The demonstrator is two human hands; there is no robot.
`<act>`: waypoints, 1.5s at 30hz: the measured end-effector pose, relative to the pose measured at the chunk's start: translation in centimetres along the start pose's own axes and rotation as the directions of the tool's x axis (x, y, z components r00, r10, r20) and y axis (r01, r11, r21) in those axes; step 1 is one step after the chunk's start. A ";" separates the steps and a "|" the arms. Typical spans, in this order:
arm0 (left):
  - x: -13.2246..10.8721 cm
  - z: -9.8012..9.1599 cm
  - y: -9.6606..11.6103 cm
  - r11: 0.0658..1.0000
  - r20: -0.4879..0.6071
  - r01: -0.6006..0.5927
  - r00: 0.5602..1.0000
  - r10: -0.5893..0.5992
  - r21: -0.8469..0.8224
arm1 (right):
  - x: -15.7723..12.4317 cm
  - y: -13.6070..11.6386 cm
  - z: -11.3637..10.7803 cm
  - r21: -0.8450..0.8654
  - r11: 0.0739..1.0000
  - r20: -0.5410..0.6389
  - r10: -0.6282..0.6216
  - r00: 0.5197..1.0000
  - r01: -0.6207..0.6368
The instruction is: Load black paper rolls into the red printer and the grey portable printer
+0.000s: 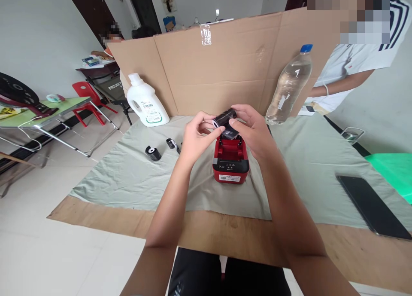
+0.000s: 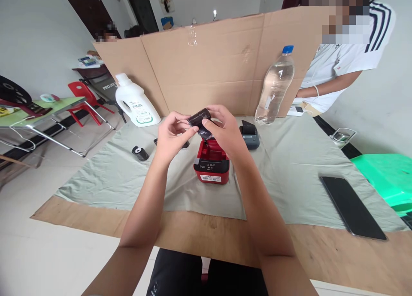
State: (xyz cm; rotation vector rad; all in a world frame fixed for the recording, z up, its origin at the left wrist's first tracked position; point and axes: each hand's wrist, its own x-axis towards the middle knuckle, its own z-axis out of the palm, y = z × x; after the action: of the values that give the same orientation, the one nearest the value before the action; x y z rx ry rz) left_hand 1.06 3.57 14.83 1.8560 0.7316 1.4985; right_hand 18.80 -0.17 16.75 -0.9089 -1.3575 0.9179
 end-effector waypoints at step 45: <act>-0.5 -0.6 -0.1 0.743 0.076 -0.284 0.950 0.302 0.606 | -0.8 0.0 2.1 -0.244 0.966 -0.047 -0.100 0.994 0.086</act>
State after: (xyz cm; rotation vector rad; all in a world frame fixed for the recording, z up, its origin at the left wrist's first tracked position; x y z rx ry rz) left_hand 0.33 3.34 14.59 2.5418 1.0746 1.5994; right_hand 16.70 -0.92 16.42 -1.0393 -1.4698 0.6576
